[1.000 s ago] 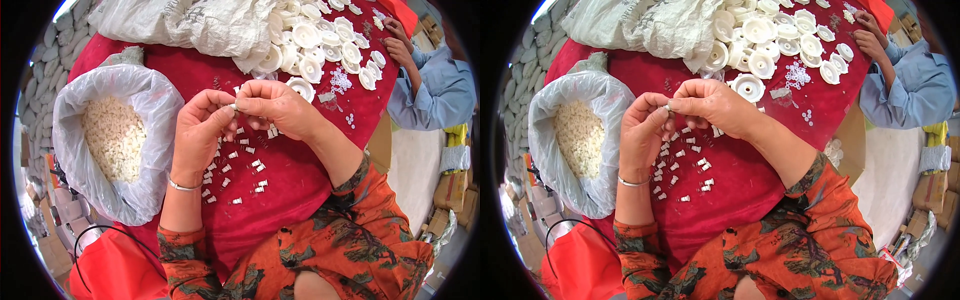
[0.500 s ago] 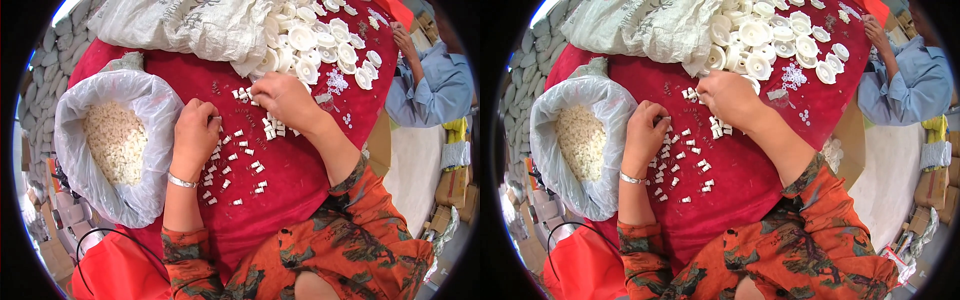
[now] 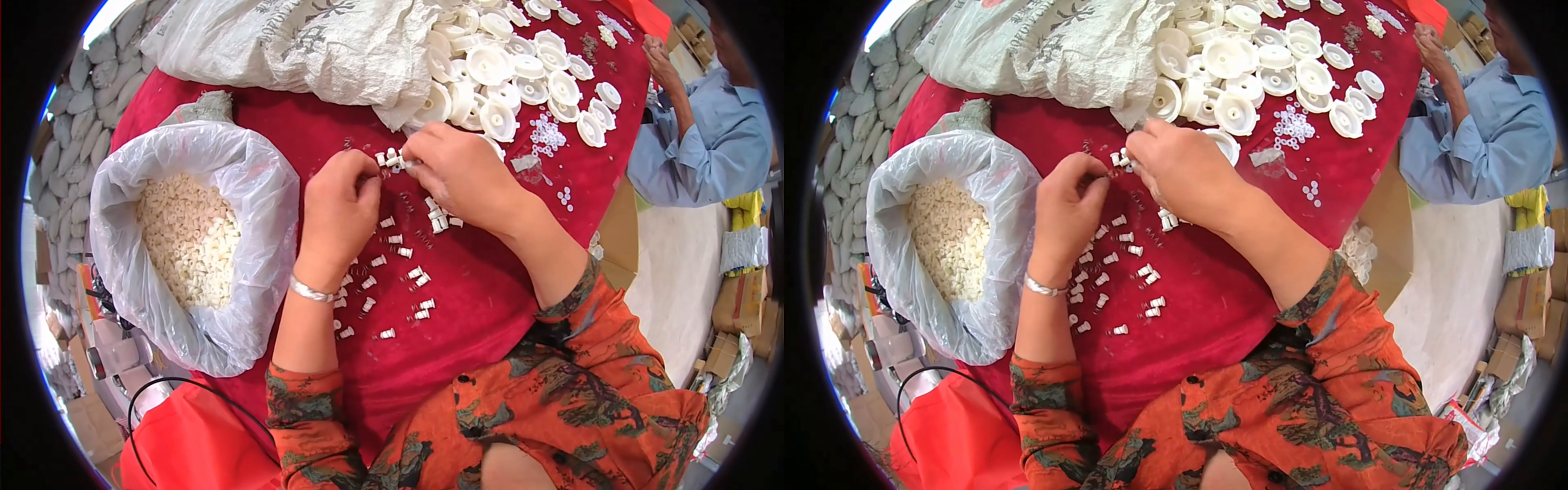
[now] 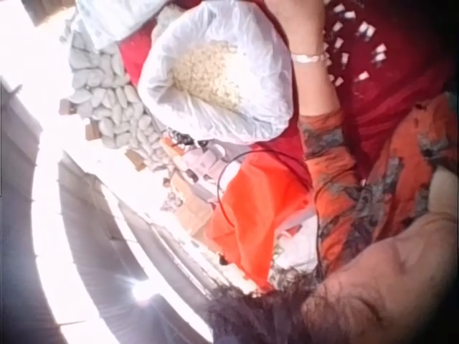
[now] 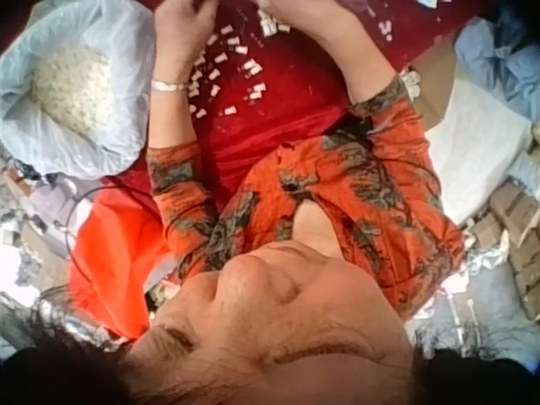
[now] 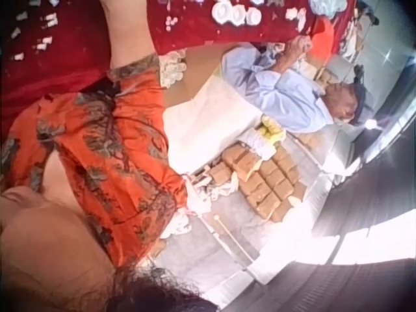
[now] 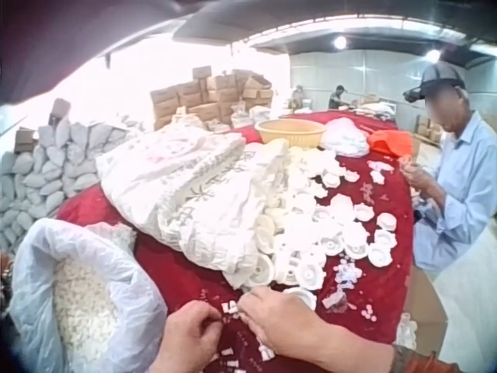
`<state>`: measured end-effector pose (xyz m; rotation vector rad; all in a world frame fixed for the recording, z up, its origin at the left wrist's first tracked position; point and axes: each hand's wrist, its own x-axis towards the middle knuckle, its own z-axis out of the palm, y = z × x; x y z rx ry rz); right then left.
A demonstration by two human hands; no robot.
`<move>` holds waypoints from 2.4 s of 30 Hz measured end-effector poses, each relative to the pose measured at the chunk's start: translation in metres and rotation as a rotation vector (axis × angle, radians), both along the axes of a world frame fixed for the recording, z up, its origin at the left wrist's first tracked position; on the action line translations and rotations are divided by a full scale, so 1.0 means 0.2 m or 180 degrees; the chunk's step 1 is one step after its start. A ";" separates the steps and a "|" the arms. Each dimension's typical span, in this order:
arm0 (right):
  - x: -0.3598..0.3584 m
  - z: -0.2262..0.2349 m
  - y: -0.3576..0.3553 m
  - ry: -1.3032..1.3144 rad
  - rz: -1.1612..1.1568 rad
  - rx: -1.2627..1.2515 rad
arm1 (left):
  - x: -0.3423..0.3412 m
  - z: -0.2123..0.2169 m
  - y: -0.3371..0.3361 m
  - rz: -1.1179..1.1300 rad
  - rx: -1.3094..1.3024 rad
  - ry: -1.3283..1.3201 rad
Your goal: The person assembles small white plastic components by hand.
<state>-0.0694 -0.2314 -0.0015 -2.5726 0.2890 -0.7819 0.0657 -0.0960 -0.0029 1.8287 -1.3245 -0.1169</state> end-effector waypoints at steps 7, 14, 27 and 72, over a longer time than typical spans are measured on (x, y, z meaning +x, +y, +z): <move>-0.01 0.12 0.08 -0.0272 0.0671 0.2437 | 0.02 0.08 0.04 -0.0449 -0.0161 0.2822; -0.02 0.16 0.07 -0.0086 0.0728 0.3829 | 0.00 0.09 0.05 -0.0815 -0.0359 0.3499; 0.01 0.12 0.09 -0.0177 0.0991 0.4205 | -0.07 0.11 0.05 -0.0763 -0.0594 0.3469; -0.02 0.14 0.04 -0.0212 0.0818 0.3906 | -0.05 0.09 0.03 -0.0744 -0.0618 0.3731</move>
